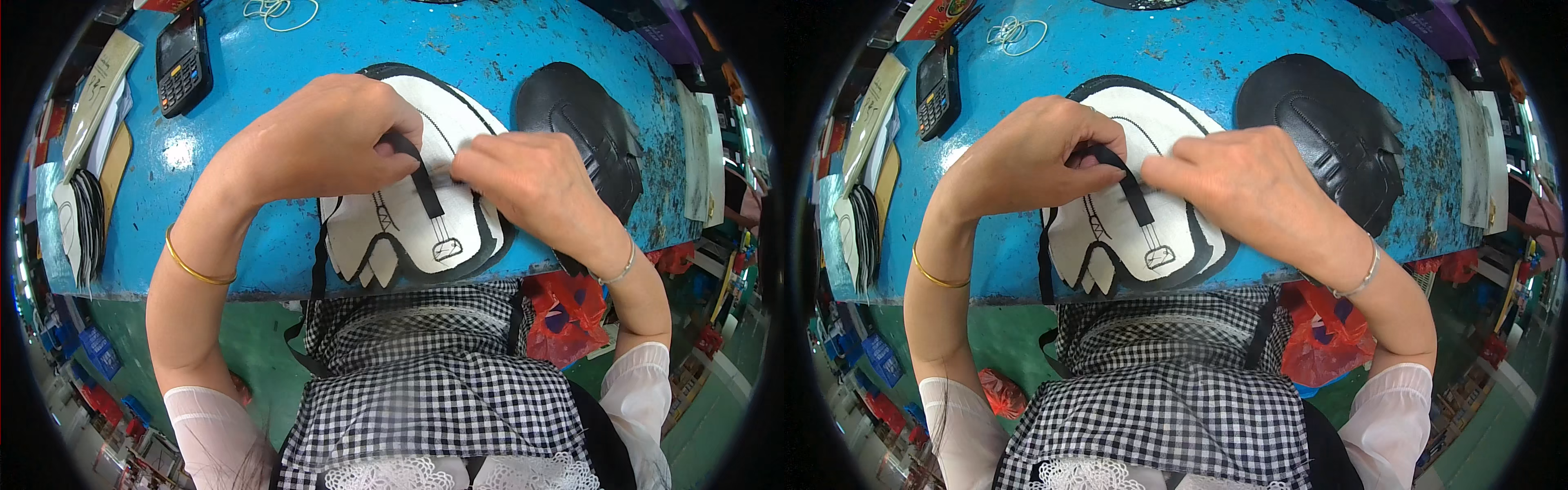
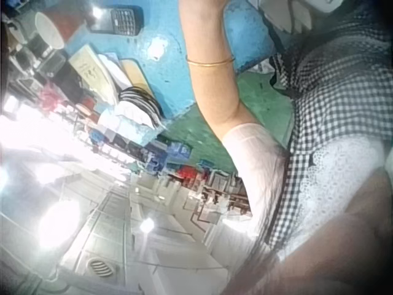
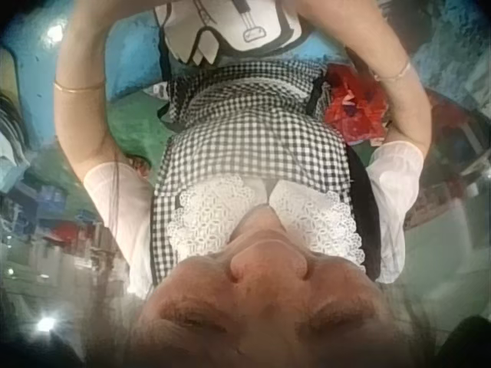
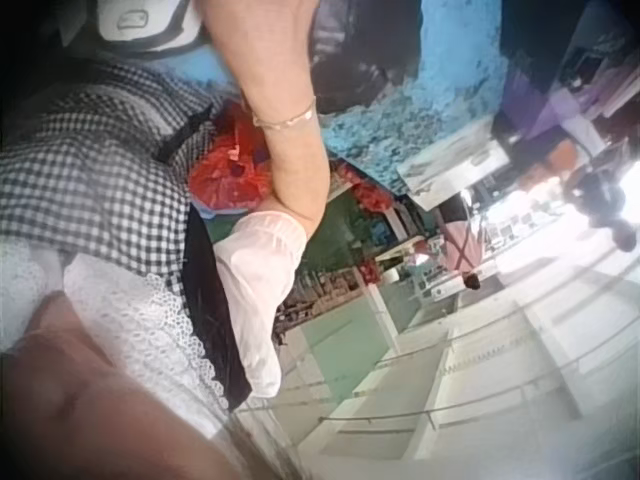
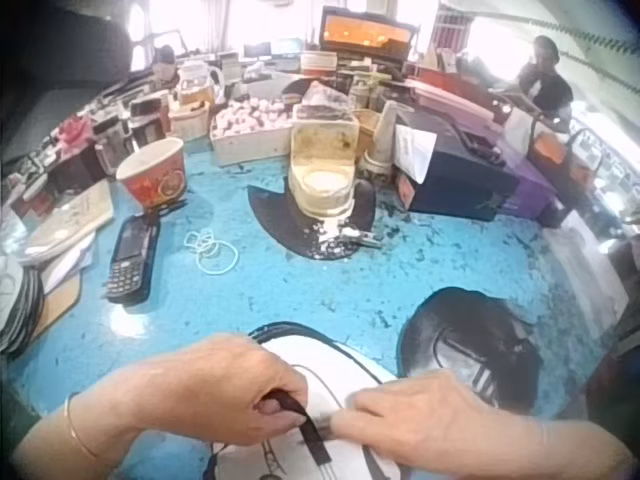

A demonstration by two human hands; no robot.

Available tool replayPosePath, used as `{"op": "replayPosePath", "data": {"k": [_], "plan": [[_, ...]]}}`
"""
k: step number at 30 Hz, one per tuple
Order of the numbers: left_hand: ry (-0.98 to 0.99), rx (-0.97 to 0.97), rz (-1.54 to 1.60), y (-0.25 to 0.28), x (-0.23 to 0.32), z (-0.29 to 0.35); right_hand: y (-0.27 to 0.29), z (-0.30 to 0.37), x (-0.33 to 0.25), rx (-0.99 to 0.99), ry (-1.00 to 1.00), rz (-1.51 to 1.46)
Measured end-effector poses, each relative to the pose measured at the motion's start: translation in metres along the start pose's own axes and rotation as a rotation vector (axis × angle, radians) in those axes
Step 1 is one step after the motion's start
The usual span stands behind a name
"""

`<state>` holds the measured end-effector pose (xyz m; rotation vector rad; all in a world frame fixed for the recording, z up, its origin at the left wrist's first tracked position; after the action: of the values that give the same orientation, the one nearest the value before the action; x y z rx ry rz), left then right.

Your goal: The person applies adhesive paste to shoe uppers and shoe soles with a brush, then assembles the shoe components by hand at a workstation.

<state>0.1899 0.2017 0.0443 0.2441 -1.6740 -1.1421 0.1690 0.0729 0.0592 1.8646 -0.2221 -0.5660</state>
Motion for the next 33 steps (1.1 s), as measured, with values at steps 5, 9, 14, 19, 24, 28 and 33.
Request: {"op": "replayPosePath", "data": {"k": [5, 9, 14, 19, 24, 28, 33], "plan": [[-0.046, -0.017, 0.075, -0.001, -0.003, 0.004, 0.004, 0.002, 0.018, -0.065, -0.226, -0.156], [-0.052, -0.012, 0.108, -0.001, -0.003, 0.004, -0.003, -0.003, 0.021, -0.067, -0.257, -0.140], [-0.018, -0.018, 0.133, -0.002, -0.005, 0.005, -0.011, -0.009, 0.018, -0.069, -0.221, -0.156], [0.110, 0.029, 0.311, -0.007, -0.022, 0.011, 0.009, -0.001, 0.004, 0.038, -0.190, -0.155], [0.309, 0.253, 0.704, 0.012, -0.028, 0.025, -0.013, 0.003, -0.057, -0.053, -0.064, 0.113], [0.257, 0.354, 0.773, 0.043, -0.017, 0.037, -0.028, 0.001, -0.076, -0.135, -0.077, 0.410], [0.148, 0.507, 0.519, 0.071, -0.006, 0.051, -0.011, -0.011, -0.041, 0.160, -0.104, 0.032]]}}
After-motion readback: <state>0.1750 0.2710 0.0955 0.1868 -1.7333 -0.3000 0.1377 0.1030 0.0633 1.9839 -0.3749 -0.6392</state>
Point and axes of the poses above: each hand's wrist, its own z-axis away from the middle knuckle, its own y-axis out of the back of the hand, x = y × z, the point moved 8 cm from there along -z, towards the middle knuckle, and after that the axes turned 6 degrees about x, right-handed, at the moved point
